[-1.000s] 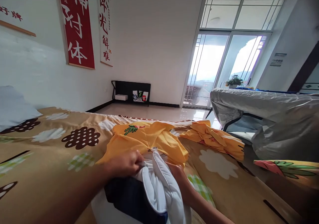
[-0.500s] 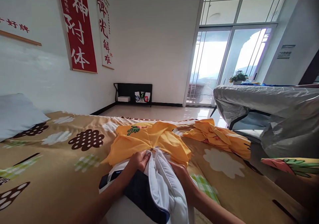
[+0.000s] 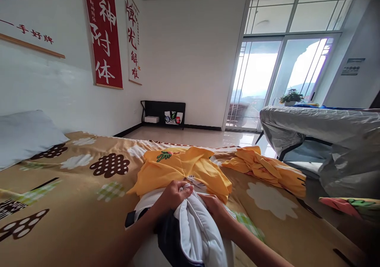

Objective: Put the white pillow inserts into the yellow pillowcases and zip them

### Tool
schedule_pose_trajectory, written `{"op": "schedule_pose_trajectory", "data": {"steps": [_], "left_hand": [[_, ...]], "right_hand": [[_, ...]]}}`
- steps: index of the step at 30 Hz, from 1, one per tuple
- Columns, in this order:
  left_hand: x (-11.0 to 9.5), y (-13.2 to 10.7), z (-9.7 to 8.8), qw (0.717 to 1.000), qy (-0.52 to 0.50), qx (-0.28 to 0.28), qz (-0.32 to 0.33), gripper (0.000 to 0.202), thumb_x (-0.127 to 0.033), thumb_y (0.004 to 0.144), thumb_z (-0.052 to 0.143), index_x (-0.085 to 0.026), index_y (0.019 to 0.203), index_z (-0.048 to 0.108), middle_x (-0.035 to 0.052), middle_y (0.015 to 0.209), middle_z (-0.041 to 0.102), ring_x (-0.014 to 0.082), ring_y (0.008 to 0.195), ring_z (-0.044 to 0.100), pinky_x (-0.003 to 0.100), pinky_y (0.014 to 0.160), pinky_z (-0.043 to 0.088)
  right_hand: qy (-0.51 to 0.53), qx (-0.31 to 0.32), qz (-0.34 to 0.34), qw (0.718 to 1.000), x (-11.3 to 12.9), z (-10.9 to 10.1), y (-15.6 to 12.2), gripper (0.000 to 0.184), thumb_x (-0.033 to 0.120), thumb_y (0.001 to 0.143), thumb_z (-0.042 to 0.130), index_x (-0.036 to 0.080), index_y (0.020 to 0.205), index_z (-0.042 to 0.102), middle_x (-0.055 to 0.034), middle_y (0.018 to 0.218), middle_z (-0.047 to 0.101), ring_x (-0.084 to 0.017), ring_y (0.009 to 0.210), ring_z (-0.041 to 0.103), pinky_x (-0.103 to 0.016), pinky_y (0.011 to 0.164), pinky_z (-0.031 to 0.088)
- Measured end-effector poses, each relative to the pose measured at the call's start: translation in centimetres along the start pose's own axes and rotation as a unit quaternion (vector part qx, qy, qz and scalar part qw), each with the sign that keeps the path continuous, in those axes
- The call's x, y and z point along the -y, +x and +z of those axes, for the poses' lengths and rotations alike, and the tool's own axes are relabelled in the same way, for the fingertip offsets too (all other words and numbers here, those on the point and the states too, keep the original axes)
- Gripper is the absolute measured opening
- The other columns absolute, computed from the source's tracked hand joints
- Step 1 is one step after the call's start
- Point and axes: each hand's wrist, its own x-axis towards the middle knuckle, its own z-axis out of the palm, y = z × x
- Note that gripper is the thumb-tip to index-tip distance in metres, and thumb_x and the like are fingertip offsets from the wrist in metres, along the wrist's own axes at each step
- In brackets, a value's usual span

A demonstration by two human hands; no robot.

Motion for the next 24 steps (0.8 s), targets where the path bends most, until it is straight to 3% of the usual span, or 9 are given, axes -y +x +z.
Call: {"op": "schedule_pose_trajectory", "data": {"steps": [3, 5, 7, 10, 12, 14, 16, 20, 24], "left_hand": [[-0.5, 0.3, 0.3, 0.999, -0.041, -0.006, 0.01, 0.041, -0.055, 0.071, 0.049, -0.018, 0.058, 0.039, -0.0031, 0.058, 0.035, 0.0101, 0.059, 0.033, 0.025, 0.058, 0.029], [-0.6, 0.6, 0.6, 0.999, -0.041, 0.0, -0.002, 0.041, -0.057, 0.069, 0.048, -0.018, 0.058, 0.04, -0.0033, 0.058, 0.035, 0.0099, 0.058, 0.031, 0.025, 0.057, 0.026], [-0.7, 1.1, 1.0, 0.999, -0.034, 0.0, -0.004, 0.04, -0.056, 0.067, 0.048, -0.018, 0.058, 0.039, -0.0034, 0.058, 0.034, 0.0098, 0.058, 0.03, 0.025, 0.056, 0.025], [-1.1, 1.9, 1.8, 1.0, -0.023, -0.018, 0.004, 0.036, -0.051, 0.068, 0.047, -0.018, 0.057, 0.04, -0.0034, 0.056, 0.034, 0.01, 0.057, 0.03, 0.026, 0.055, 0.024], [-1.4, 2.3, 2.0, 1.0, -0.01, -0.017, -0.001, 0.033, -0.047, 0.069, 0.047, -0.018, 0.056, 0.041, -0.0033, 0.055, 0.036, 0.0102, 0.057, 0.031, 0.025, 0.055, 0.024], [-1.4, 2.7, 1.9, 1.0, -0.003, -0.007, -0.016, 0.03, -0.044, 0.069, 0.048, -0.018, 0.056, 0.042, -0.0034, 0.055, 0.036, 0.0104, 0.058, 0.032, 0.025, 0.055, 0.025], [-1.1, 2.8, 1.5, 0.999, -0.011, 0.007, -0.032, 0.028, -0.041, 0.07, 0.049, -0.017, 0.057, 0.045, -0.0032, 0.056, 0.039, 0.0106, 0.059, 0.034, 0.024, 0.056, 0.027], [-0.3, 2.2, 0.5, 0.998, -0.034, 0.034, -0.046, 0.025, -0.04, 0.071, 0.052, -0.016, 0.064, 0.051, -0.0017, 0.062, 0.045, 0.0115, 0.061, 0.039, 0.024, 0.059, 0.033], [-0.2, 1.8, 0.2, 0.998, 0.01, 0.044, -0.047, 0.024, -0.038, 0.074, 0.051, -0.015, 0.07, 0.055, 0.0003, 0.072, 0.053, 0.0134, 0.07, 0.046, 0.024, 0.066, 0.037]], "right_hand": [[-0.08, -0.094, 0.008, 0.992, 0.1, -1.0, -0.8, 0.026, 0.037, 0.089, 0.045, 0.019, 0.094, 0.064, -0.0048, 0.085, 0.07, -0.018, 0.072, 0.062, -0.028, 0.065, 0.049], [-0.144, -0.194, -0.005, 0.97, 1.7, -1.9, -1.9, 0.029, 0.037, 0.093, 0.041, 0.02, 0.106, 0.061, -0.0069, 0.097, 0.07, -0.019, 0.081, 0.066, -0.03, 0.07, 0.052], [-0.224, -0.25, -0.061, 0.94, 4.3, -2.3, -3.4, 0.033, 0.038, 0.095, 0.039, 0.021, 0.116, 0.057, -0.0085, 0.106, 0.069, -0.02, 0.089, 0.067, -0.03, 0.074, 0.054], [-0.378, -0.239, -0.148, 0.882, 8.1, -1.3, -5.7, 0.053, 0.051, 0.091, 0.042, 0.023, 0.135, 0.048, -0.0121, 0.123, 0.063, -0.026, 0.103, 0.065, -0.033, 0.075, 0.055], [-0.47, -0.233, -0.145, 0.839, 9.6, 0.2, -6.3, 0.062, 0.058, 0.088, 0.043, 0.021, 0.137, 0.048, -0.0164, 0.124, 0.061, -0.033, 0.103, 0.064, -0.038, 0.07, 0.056], [-0.527, -0.218, -0.116, 0.813, 10.0, 1.5, -6.0, 0.06, 0.057, 0.087, 0.044, 0.019, 0.133, 0.053, -0.0205, 0.117, 0.064, -0.038, 0.099, 0.065, -0.044, 0.067, 0.056], [-0.543, -0.188, -0.1, 0.812, 9.8, 2.3, -5.3, 0.054, 0.053, 0.088, 0.045, 0.019, 0.129, 0.058, -0.0207, 0.111, 0.066, -0.038, 0.098, 0.065, -0.046, 0.066, 0.056], [-0.511, -0.138, -0.084, 0.844, 9.3, 2.3, -4.4, 0.046, 0.048, 0.091, 0.043, 0.03, 0.131, 0.055, -0.0129, 0.119, 0.065, -0.035, 0.106, 0.062, -0.043, 0.069, 0.056], [-0.485, -0.118, -0.084, 0.862, 8.9, 2.0, -4.7, 0.044, 0.042, 0.092, 0.044, 0.028, 0.134, 0.052, -0.0109, 0.121, 0.064, -0.032, 0.109, 0.061, -0.041, 0.077, 0.055]]}}
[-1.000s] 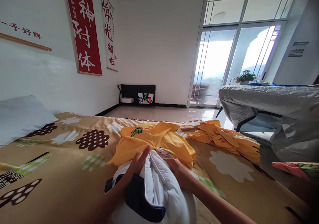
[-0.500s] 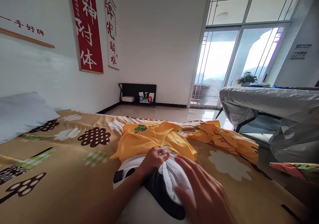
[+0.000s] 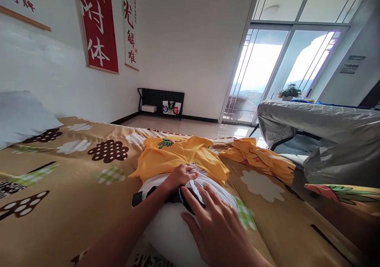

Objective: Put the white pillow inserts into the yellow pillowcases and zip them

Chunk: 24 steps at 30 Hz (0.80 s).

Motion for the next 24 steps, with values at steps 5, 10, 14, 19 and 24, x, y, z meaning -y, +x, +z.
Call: {"op": "schedule_pose_trajectory", "data": {"steps": [5, 10, 14, 19, 24], "left_hand": [[-1.0, 0.3, -0.3, 0.998, 0.045, 0.036, -0.003, 0.023, -0.036, 0.075, 0.053, -0.015, 0.066, 0.056, 0.0002, 0.067, 0.053, 0.0139, 0.067, 0.047, 0.025, 0.063, 0.037], [-1.3, -1.2, -3.1, 0.998, 0.067, 0.006, 0.009, 0.032, -0.042, 0.085, 0.04, -0.016, 0.075, 0.056, 0.0024, 0.076, 0.058, 0.0153, 0.07, 0.051, 0.026, 0.067, 0.04], [0.3, -4.1, -6.5, 0.971, 0.183, -0.146, 0.047, 0.036, -0.045, 0.089, 0.035, -0.017, 0.087, 0.057, 0.0044, 0.081, 0.061, 0.0176, 0.075, 0.055, 0.028, 0.071, 0.041], [2.3, -5.4, -8.1, 0.899, 0.423, -0.085, 0.076, 0.045, -0.035, 0.078, 0.057, -0.022, 0.121, 0.055, 0.0084, 0.114, 0.058, 0.0246, 0.105, 0.054, 0.037, 0.092, 0.04], [3.7, -2.6, -7.0, 0.841, 0.519, -0.111, 0.103, 0.034, -0.023, 0.082, 0.051, -0.021, 0.115, 0.059, 0.0093, 0.111, 0.058, 0.0252, 0.106, 0.054, 0.038, 0.09, 0.041]], "right_hand": [[0.031, 0.042, 0.007, 0.999, -0.1, 0.5, -0.2, 0.048, 0.022, 0.086, 0.05, 0.027, 0.134, 0.052, -0.0107, 0.115, 0.066, -0.028, 0.102, 0.064, -0.036, 0.074, 0.054], [0.062, 0.139, 0.046, 0.987, -1.0, 1.0, 0.0, 0.054, 0.016, 0.085, 0.05, 0.035, 0.135, 0.05, -0.0067, 0.118, 0.065, -0.022, 0.094, 0.067, -0.031, 0.072, 0.053], [0.076, 0.152, 0.053, 0.984, -1.6, 1.3, -0.3, 0.055, 0.019, 0.088, 0.049, 0.04, 0.138, 0.044, -0.0053, 0.123, 0.063, -0.021, 0.093, 0.067, -0.032, 0.075, 0.053], [0.098, 0.163, 0.052, 0.98, -1.5, 1.3, -0.3, 0.061, 0.016, 0.086, 0.05, 0.044, 0.139, 0.04, -0.0039, 0.127, 0.06, -0.023, 0.101, 0.065, -0.035, 0.081, 0.052], [0.1, 0.194, 0.063, 0.974, -1.6, 0.4, 0.8, 0.051, 0.024, 0.091, 0.047, 0.045, 0.138, 0.042, -0.0043, 0.124, 0.062, -0.022, 0.094, 0.066, -0.033, 0.079, 0.051]]}}
